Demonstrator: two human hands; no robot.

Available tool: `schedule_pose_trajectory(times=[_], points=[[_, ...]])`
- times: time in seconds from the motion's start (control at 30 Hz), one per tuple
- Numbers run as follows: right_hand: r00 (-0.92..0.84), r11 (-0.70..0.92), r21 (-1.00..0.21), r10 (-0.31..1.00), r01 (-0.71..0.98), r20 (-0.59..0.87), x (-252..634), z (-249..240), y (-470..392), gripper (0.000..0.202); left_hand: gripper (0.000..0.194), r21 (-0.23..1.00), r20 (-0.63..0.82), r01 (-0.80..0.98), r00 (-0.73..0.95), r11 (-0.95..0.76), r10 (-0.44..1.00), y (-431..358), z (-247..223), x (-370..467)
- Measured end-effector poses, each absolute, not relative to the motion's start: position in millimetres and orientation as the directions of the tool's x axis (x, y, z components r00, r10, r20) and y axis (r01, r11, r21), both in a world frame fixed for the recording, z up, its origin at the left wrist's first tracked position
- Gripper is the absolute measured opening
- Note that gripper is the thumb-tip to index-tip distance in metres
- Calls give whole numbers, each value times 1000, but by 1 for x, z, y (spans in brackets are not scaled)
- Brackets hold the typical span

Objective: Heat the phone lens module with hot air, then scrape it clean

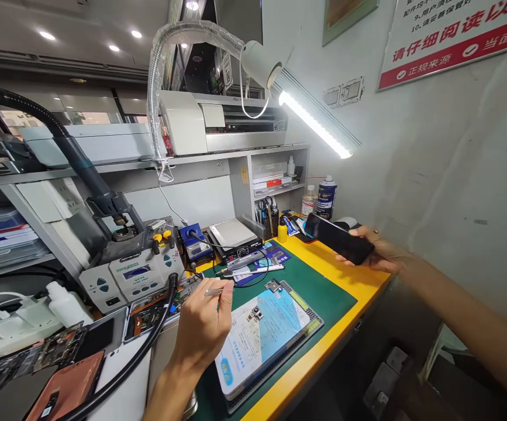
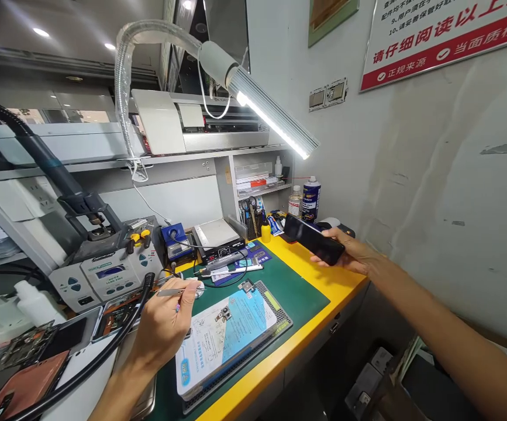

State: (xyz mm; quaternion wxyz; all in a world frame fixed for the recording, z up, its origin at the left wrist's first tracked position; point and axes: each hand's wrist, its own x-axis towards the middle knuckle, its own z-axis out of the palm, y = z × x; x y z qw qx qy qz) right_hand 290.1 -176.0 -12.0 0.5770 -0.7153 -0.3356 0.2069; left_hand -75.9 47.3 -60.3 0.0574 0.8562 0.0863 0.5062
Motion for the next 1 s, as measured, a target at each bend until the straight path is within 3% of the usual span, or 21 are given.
schedule_pose_trajectory(times=[0.13,0.3,0.43,0.57,0.67,0.77,1.0], points=[[591,-111,-994,802,8,-85,274,-10,-180,36,17,184,865,75,461,-980,197,47,-59,-76],[546,-71,-993,830,-96,-112,259,-9,-176,37,17,193,867,67,455,-979,203,46,-59,-75],[565,-83,-996,821,-23,-81,257,-7,-178,37,17,239,857,65,455,-969,242,44,-56,-76],[618,-192,-967,784,165,-50,263,-10,-184,34,20,360,817,89,451,-929,360,42,-54,-77],[691,-350,-865,723,358,-6,265,-16,-189,32,22,479,755,132,443,-868,484,42,-52,-77],[746,-512,-687,662,515,65,261,-27,-195,32,25,578,685,162,436,-800,583,42,-52,-76],[730,-670,-314,672,672,128,257,-47,-195,28,27,685,585,164,457,-710,670,38,-51,-73]])
